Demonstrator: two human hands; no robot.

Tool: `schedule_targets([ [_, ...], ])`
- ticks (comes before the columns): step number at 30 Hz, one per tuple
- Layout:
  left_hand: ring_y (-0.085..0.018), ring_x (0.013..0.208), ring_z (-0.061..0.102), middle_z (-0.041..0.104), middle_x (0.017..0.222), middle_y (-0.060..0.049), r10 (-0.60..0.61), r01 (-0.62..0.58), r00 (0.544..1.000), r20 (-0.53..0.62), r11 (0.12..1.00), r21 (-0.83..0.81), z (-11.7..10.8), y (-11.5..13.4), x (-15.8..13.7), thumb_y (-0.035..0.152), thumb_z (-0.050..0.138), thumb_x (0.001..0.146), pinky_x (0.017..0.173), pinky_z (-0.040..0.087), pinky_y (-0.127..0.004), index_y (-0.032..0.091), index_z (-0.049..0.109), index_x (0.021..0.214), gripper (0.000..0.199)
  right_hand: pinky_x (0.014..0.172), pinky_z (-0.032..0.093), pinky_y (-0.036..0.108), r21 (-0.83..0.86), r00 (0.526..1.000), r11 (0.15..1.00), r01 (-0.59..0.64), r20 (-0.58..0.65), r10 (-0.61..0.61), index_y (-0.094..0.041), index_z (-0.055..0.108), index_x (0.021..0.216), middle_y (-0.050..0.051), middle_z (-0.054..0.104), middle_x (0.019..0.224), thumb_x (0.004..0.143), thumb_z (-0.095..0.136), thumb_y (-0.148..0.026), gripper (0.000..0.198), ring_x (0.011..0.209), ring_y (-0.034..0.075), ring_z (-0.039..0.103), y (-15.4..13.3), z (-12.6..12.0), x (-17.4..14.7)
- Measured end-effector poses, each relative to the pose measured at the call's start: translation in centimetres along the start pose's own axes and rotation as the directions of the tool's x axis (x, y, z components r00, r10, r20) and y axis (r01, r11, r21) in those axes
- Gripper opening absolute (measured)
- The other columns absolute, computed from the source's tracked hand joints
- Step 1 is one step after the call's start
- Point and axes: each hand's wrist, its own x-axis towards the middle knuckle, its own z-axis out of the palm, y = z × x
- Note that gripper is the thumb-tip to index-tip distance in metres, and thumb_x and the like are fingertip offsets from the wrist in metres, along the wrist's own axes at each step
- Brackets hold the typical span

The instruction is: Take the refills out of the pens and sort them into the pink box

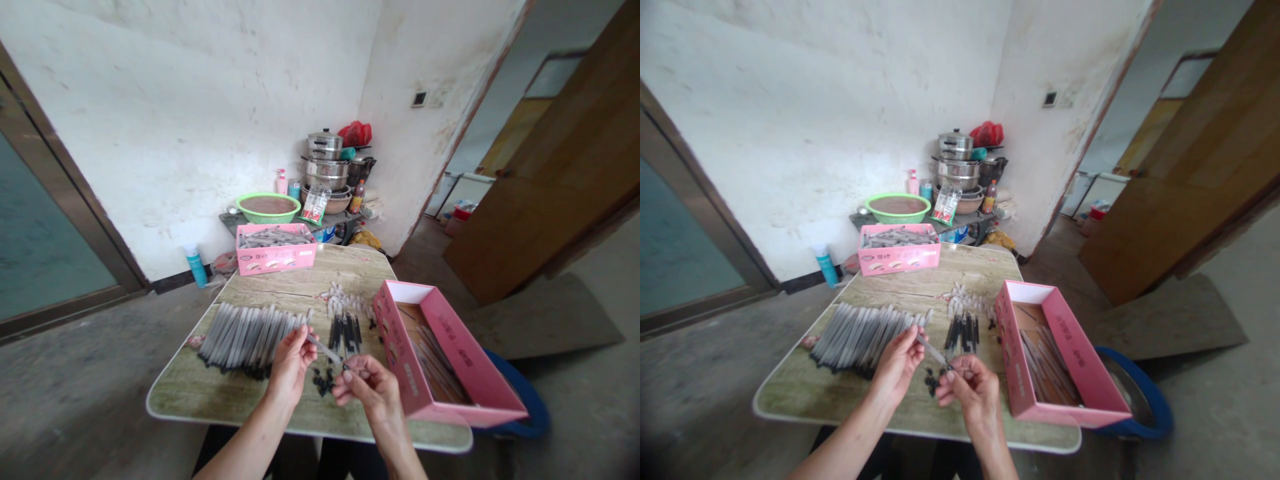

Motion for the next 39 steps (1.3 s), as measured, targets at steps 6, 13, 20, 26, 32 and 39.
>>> schedule_targets([
  [6, -0.006, 0.054, 0.056, 0.068, 0.073, -0.004, 0.081, -0.082, 0.996, 0.032, 0.996, 0.04, 0.0, 0.0, -0.3, 0.037, 0.081, 0.069, 0.05, 0.045, -0.015, 0.011, 0.067, 0.084, 0.034, 0.049, 0.057, 0.029, -0.075, 0.999, 0.997, 0.021, -0.041, -0.024, -0.014, 0.059, 0.081, 0.007, 0.069, 0.066, 0.07, 0.078, -0.046, 0.039, 0.055, 0.02, 0.068, 0.0, 0.8, 0.3],
  [13, -0.007, 0.056, 0.057, 0.067, 0.073, -0.005, 0.121, -0.123, 0.992, 0.044, 0.991, 0.051, -0.1, 0.0, -0.7, 0.039, 0.079, 0.071, 0.052, 0.046, -0.017, 0.011, 0.065, 0.084, 0.034, 0.046, 0.054, 0.027, -0.129, 0.99, 0.991, 0.045, -0.126, -0.062, -0.014, 0.06, 0.079, 0.005, 0.068, 0.063, 0.069, 0.078, -0.05, 0.041, 0.053, 0.02, 0.067, 0.7, 0.9, 0.4],
  [20, -0.009, 0.057, 0.059, 0.068, 0.074, -0.006, 0.119, -0.121, 0.992, 0.05, 0.991, 0.059, 0.1, -0.1, -1.0, 0.038, 0.08, 0.069, 0.055, 0.049, -0.019, 0.01, 0.066, 0.082, 0.033, 0.047, 0.053, 0.028, -0.221, 0.977, 0.972, 0.081, -0.176, -0.122, -0.015, 0.062, 0.079, 0.005, 0.068, 0.063, 0.074, 0.072, -0.053, 0.04, 0.052, 0.02, 0.066, 1.0, 0.6, 0.2],
  [26, -0.009, 0.056, 0.059, 0.069, 0.075, -0.007, 0.146, -0.151, 0.987, 0.065, 0.985, 0.078, 0.6, -0.4, -1.5, 0.038, 0.079, 0.07, 0.055, 0.05, -0.019, 0.011, 0.067, 0.082, 0.032, 0.036, 0.038, 0.02, -0.455, 0.968, 0.885, 0.097, -0.165, -0.191, -0.02, 0.052, 0.058, 0.0, 0.053, 0.042, 0.088, 0.051, -0.06, 0.05, 0.034, 0.011, 0.05, 1.1, 0.8, 0.1],
  [32, -0.01, 0.059, 0.06, 0.069, 0.077, -0.007, 0.169, -0.176, 0.983, 0.076, 0.98, 0.097, 0.6, -0.3, -1.4, 0.038, 0.076, 0.074, 0.057, 0.051, -0.021, 0.011, 0.066, 0.086, 0.032, 0.033, 0.038, 0.022, -0.359, 0.978, 0.933, -0.009, -0.196, -0.066, -0.018, 0.056, 0.063, 0.002, 0.056, 0.045, 0.088, 0.043, -0.067, 0.056, 0.034, 0.014, 0.052, 1.0, 0.9, 0.2],
  [39, -0.01, 0.059, 0.06, 0.069, 0.077, -0.006, 0.146, -0.152, 0.986, 0.076, 0.985, 0.077, 0.6, -0.6, -1.5, 0.04, 0.078, 0.071, 0.056, 0.051, -0.021, 0.011, 0.067, 0.085, 0.034, 0.036, 0.042, 0.021, -0.27, 0.985, 0.961, 0.064, -0.14, -0.104, -0.018, 0.056, 0.067, 0.001, 0.059, 0.049, 0.084, 0.057, -0.061, 0.046, 0.037, 0.012, 0.053, 1.4, 0.4, 0.1],
])
